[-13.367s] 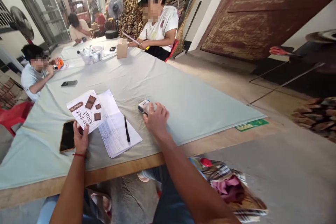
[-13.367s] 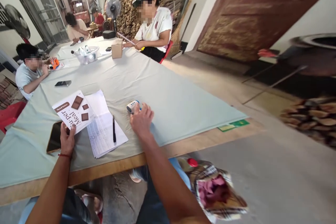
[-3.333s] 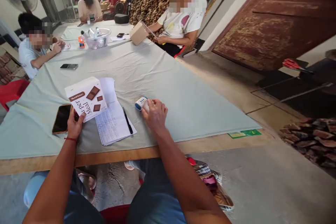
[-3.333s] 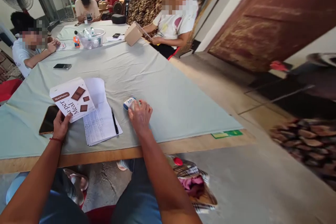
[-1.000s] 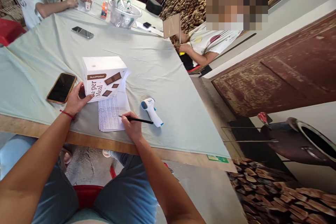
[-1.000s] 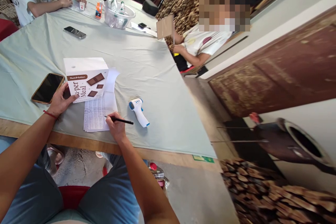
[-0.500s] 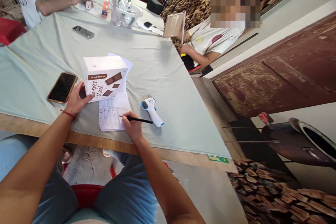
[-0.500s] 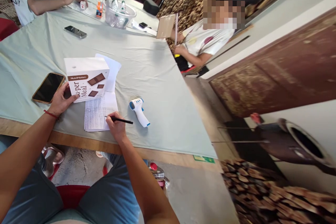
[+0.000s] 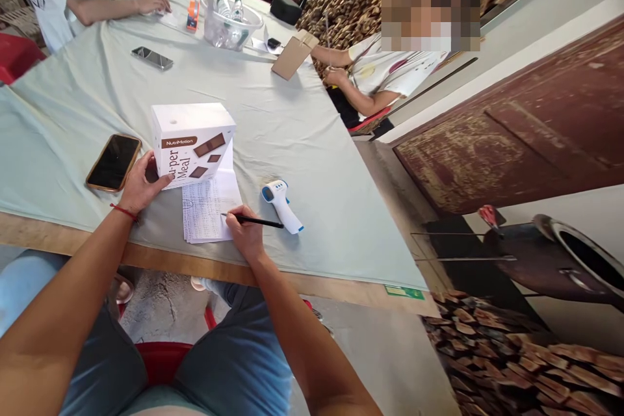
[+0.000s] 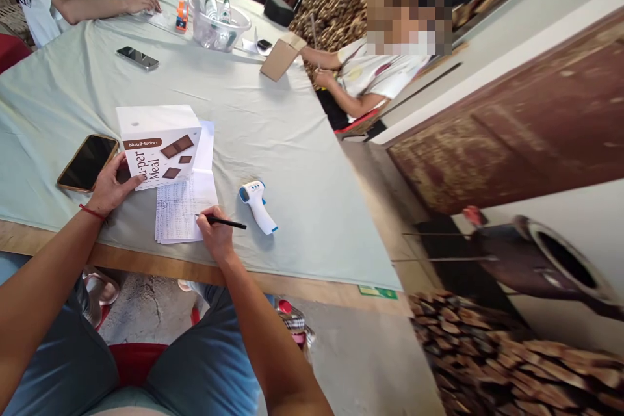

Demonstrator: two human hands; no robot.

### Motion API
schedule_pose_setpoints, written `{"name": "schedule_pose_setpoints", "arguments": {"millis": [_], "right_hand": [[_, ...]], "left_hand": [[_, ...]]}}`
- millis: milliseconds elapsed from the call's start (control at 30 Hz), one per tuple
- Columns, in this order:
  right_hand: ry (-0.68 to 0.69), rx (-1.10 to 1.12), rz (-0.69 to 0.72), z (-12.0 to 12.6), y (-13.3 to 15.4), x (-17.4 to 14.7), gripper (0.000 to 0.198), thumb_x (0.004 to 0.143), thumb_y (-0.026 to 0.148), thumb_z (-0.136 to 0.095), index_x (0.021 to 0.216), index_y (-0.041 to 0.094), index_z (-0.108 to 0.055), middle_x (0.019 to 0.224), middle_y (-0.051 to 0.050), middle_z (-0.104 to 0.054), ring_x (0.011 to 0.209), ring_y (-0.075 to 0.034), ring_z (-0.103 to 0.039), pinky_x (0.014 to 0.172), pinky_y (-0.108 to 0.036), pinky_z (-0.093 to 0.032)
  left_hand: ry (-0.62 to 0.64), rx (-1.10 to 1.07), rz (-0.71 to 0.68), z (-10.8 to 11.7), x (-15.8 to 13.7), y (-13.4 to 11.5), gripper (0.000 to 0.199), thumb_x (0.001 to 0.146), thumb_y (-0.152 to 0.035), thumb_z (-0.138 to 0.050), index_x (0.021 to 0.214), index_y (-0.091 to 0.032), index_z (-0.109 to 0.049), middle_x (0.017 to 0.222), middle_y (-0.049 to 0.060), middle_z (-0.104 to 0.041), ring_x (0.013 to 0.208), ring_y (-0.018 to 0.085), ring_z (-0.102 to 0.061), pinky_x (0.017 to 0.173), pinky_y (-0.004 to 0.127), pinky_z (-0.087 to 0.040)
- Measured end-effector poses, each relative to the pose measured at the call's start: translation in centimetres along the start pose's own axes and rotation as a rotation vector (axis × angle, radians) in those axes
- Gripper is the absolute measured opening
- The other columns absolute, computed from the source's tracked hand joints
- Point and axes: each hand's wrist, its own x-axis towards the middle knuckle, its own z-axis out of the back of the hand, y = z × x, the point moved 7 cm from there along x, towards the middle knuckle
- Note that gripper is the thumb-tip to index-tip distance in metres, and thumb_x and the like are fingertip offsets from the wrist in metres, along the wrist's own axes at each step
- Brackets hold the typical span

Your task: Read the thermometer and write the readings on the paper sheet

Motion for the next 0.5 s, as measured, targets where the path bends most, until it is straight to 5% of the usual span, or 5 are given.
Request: {"name": "schedule_pose_setpoints", "arguments": {"millis": [500], "right_hand": [[-0.011, 0.024, -0.013, 0.19, 0.1, 0.03, 0.017, 0.072, 0.038, -0.054, 0.062, 0.024, -0.055, 0.06, 0.001, -0.056, 0.063, -0.017, -0.05, 0.065, -0.032, -0.044]], "left_hand": [[-0.011, -0.023, 0.016, 0.16, -0.01, 0.05, 0.083, 0.075, -0.061, -0.078, 0.14, -0.017, -0.055, 0.13, 0.015, -0.067, 0.121, 0.034, -0.064, 0.11, 0.054, -0.048]]}}
